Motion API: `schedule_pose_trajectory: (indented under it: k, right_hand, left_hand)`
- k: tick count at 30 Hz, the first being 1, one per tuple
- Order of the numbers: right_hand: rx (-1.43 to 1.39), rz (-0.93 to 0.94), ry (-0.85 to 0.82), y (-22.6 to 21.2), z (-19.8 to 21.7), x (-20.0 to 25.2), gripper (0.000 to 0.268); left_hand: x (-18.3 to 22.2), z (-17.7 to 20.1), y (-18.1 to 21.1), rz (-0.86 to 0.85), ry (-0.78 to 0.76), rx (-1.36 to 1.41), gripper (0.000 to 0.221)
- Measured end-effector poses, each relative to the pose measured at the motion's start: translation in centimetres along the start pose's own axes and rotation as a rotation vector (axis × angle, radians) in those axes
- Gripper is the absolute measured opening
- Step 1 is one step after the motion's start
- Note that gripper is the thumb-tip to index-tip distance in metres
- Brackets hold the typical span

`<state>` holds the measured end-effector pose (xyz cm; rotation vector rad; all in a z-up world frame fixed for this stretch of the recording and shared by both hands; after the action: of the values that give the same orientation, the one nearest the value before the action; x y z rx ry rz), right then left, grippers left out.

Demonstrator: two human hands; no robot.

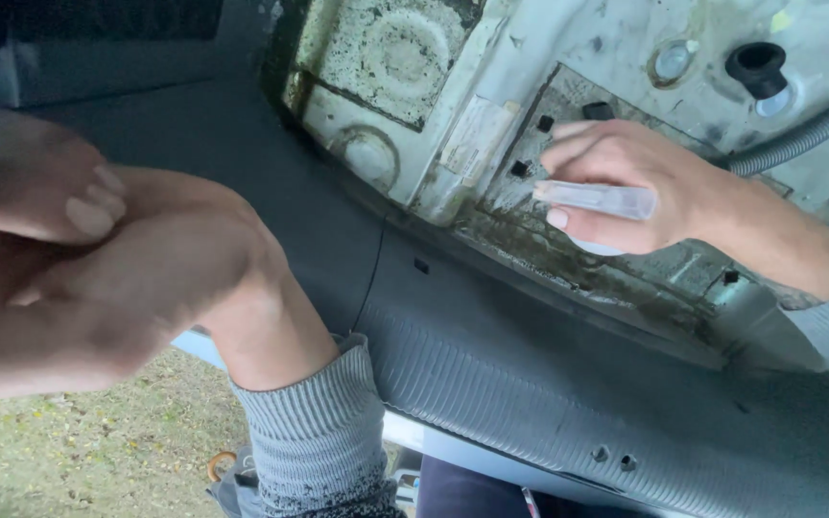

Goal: Cleaning the spare tire compartment inside a car trunk using a vacuum and brush.

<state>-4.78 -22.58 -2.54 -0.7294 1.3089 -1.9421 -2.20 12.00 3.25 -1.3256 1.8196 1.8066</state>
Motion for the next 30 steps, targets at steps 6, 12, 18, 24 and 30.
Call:
schedule_pose_trajectory:
  k: [6,12,18,24,30]
  right_hand:
    - [-0.004,-0.059,-0.057,-0.5,-0.1,1.8,0.028]
    - [-0.011,-0.131,-0.117,0.1,-0.8,4.4,0.035]
    - [0.044,-0.271,-0.193,0.3,-0.9,4.9,0.031]
    - [0.14,-0.262,-0.184,0.8,0.0,3.6,0.04]
    - [0.162,-0.167,-0.006,0.5,0.7,2.3,0.031]
  left_hand:
    - [0.4,1.4,-0.3,0.093,0.015,0.04,0.048]
    - [0.8,3.1,-1.2,0.181,0.032,0.088,0.047]
    - [1.1,6.4,-2.6,0.196,-0.106,-0.079,0.037]
    - [0.5,4.9,-2.0,0.145,-0.173,-0.014,0.039]
    - [-0.9,-0.4,-0.4,0.09,-0.23,0.065,0.042]
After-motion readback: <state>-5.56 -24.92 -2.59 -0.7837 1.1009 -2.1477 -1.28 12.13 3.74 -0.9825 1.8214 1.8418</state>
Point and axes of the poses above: each hand's wrist, its own x-axis away from the middle knuckle, its own z-axis out of the back of the hand, y = z × x, the point moved 3 cm from there along -x, towards the middle knuckle, and after that the axes turned 5 degrees about x, right-handed, at the moved point
